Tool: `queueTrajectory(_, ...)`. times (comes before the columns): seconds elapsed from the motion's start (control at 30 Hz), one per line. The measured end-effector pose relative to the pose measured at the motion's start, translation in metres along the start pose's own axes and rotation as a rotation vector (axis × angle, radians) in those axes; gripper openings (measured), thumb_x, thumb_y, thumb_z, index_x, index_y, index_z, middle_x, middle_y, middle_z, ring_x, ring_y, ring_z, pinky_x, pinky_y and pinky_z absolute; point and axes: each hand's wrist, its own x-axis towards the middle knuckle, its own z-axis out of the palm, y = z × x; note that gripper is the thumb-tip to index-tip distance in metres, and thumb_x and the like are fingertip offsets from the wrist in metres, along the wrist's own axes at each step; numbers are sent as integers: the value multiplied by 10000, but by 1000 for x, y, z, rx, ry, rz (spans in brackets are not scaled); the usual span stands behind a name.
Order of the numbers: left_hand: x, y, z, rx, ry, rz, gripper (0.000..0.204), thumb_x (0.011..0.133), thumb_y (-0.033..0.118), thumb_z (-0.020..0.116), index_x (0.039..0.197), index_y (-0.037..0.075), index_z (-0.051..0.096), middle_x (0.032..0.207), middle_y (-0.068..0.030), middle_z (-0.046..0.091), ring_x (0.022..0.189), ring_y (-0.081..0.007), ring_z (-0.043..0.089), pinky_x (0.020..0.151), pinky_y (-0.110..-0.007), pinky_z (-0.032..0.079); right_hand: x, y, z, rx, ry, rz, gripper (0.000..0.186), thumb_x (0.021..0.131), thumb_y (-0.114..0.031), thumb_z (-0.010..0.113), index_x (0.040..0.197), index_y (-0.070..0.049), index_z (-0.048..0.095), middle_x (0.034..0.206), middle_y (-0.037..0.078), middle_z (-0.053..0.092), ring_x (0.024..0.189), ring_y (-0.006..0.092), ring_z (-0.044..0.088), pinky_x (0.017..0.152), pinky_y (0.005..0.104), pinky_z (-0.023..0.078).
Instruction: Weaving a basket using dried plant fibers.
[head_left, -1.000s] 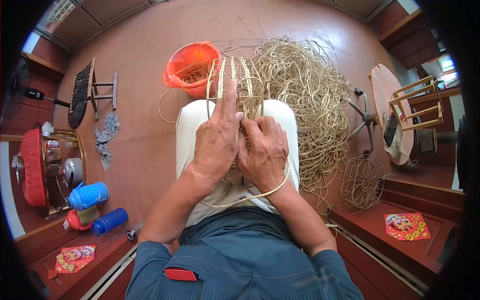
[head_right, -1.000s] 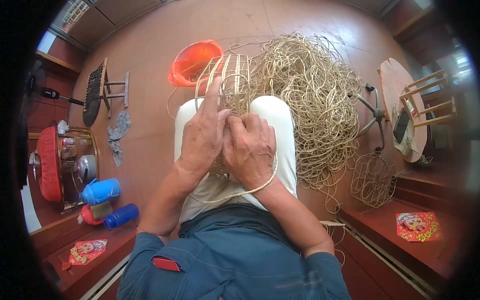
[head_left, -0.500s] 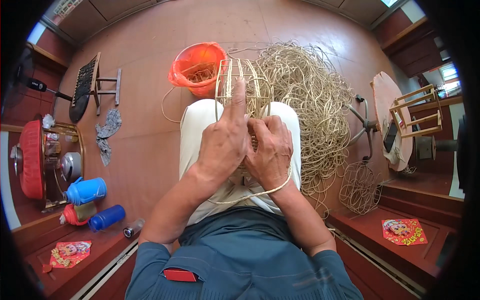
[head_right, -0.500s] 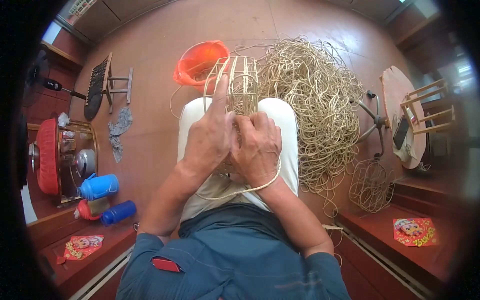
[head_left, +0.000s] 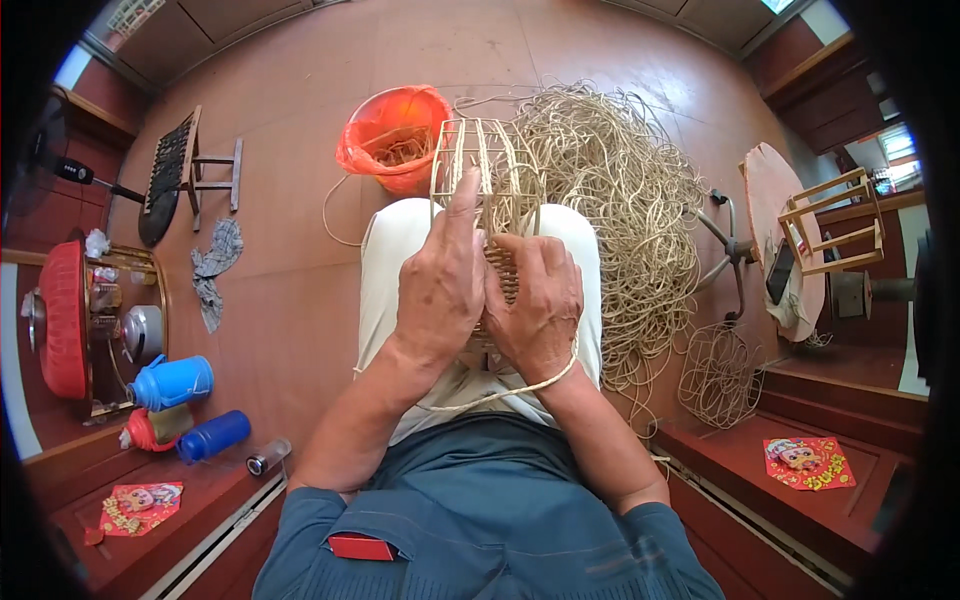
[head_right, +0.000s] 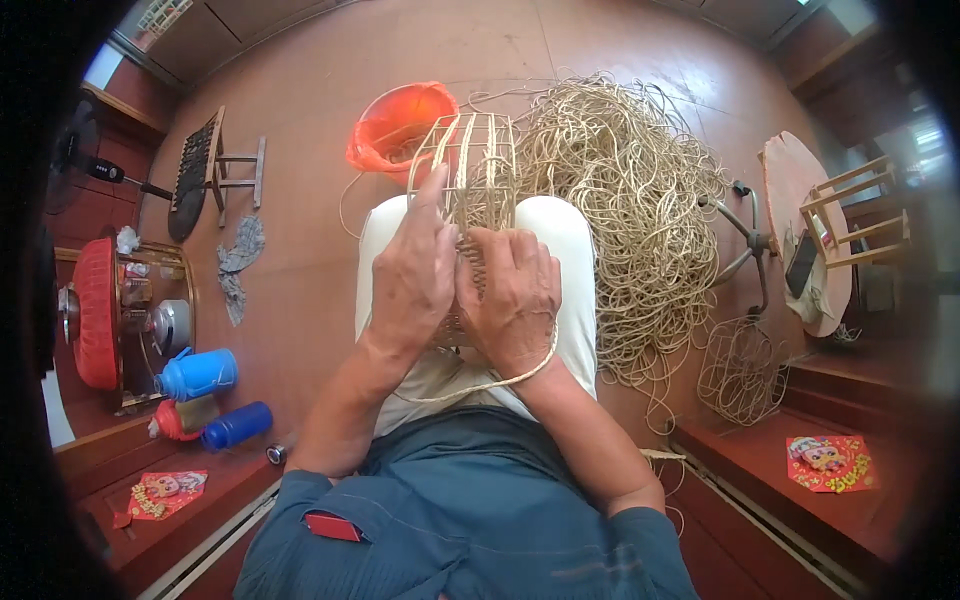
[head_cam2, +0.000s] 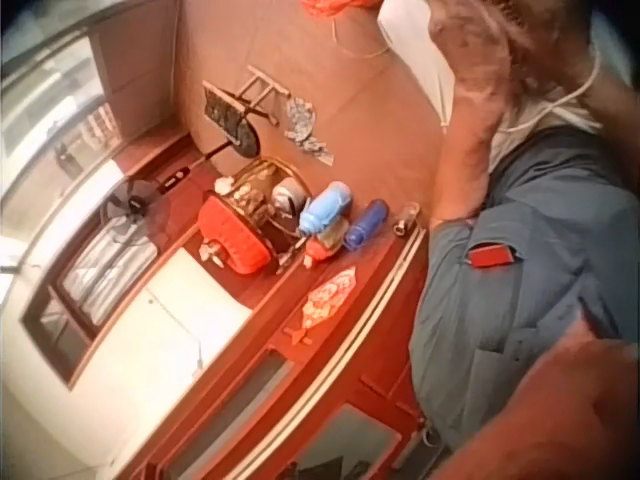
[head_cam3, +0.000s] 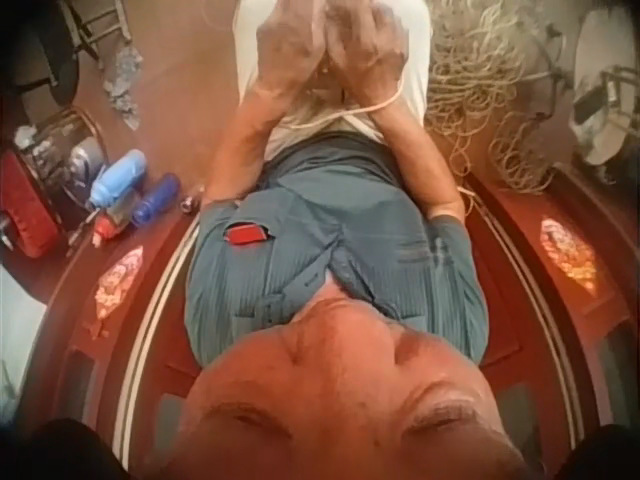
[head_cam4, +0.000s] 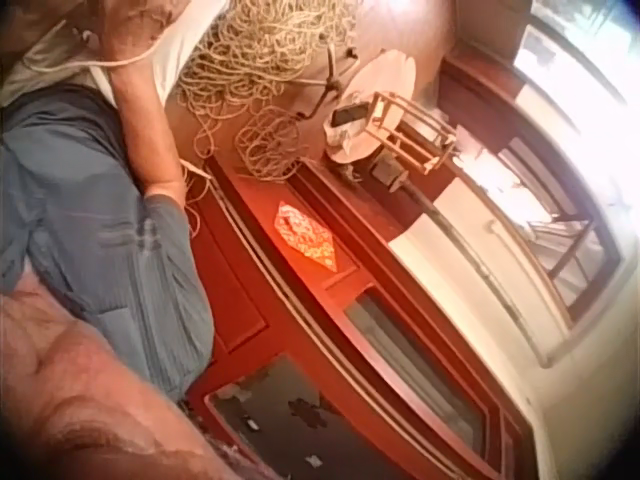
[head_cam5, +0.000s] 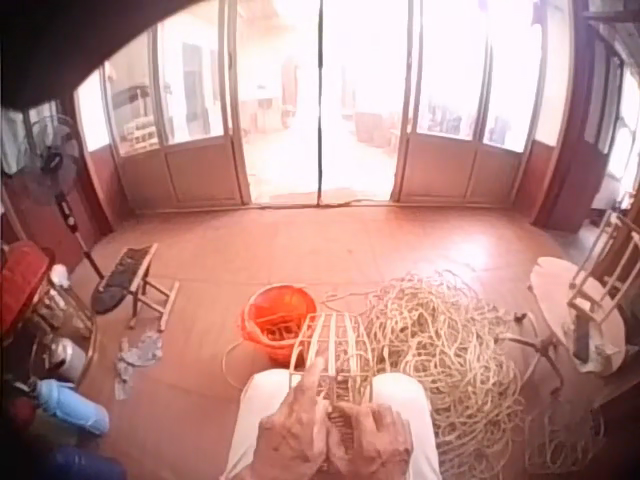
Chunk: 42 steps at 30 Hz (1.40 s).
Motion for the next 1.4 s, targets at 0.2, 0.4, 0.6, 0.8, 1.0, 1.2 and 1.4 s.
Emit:
queueTrajectory(0.2, -8, -14, -23, 94, 8, -125, 598, 957, 53, 635, 1540, 106, 515, 903, -131, 693, 842, -369, 730, 761, -498, 567, -3, -4, 11, 45, 37, -176, 400, 905, -102, 760, 1301, -154, 748, 1185, 58, 679, 1023, 274, 671, 890, 429, 492)
queueTrajectory(0.4, -4, -48, -51, 333, 92, -48, 356, 934, 44, 654, 1285, 101, 642, 848, -131, 701, 789, -356, 728, 745, -493, 566, -4, -12, 15, 25, -22, -216, 386, 917, -131, 763, 1302, -152, 771, 1239, 43, 684, 984, 257, 657, 869, 409, 484)
queueTrajectory(0.6, 18, -46, -70, 346, 67, -31, 151, 960, 24, 654, 1107, 51, 630, 950, -184, 754, 811, -397, 747, 729, -500, 595, -7, -15, 13, -28, -69, -222, 461, 939, -174, 781, 1396, -136, 735, 1303, 53, 692, 1009, 266, 663, 898, 405, 491)
queueTrajectory(0.8, 57, -10, -69, -192, 5, -373, 95, 1007, 82, 707, 1055, 3, 689, 864, -97, 771, 758, -190, 758, 680, -360, 590, -6, -21, 8, -58, -127, -191, 556, 939, -248, 798, 1468, -127, 679, 1344, 82, 655, 1040, 270, 650, 907, 420, 484)
queueTrajectory(1.0, 57, -18, -66, -242, -243, -273, 79, 1036, 76, 708, 1048, 3, 734, 904, -38, 749, 826, -97, 691, 764, -274, 576, 3, -23, 8, -14, -122, -190, 395, 936, -254, 773, 1306, -132, 710, 1189, 65, 646, 969, 263, 638, 836, 429, 461)
queueTrajectory(1.2, 38, -46, -64, -419, -174, -391, 256, 1011, 36, 691, 1259, -21, 720, 1001, -102, 792, 890, -166, 756, 817, -335, 611, 8, -25, 9, 48, -145, -148, 339, 920, -248, 798, 1234, -148, 717, 1167, 63, 644, 985, 277, 645, 847, 437, 466)
queueTrajectory(1.4, 11, -63, -50, -612, -253, -421, 542, 1025, 10, 654, 1552, 7, 530, 1122, -113, 784, 1089, -171, 728, 990, -339, 578, 8, -27, 9, 35, -150, -150, 390, 911, -237, 810, 1282, -148, 729, 1185, 63, 655, 1006, 280, 648, 870, 442, 473)
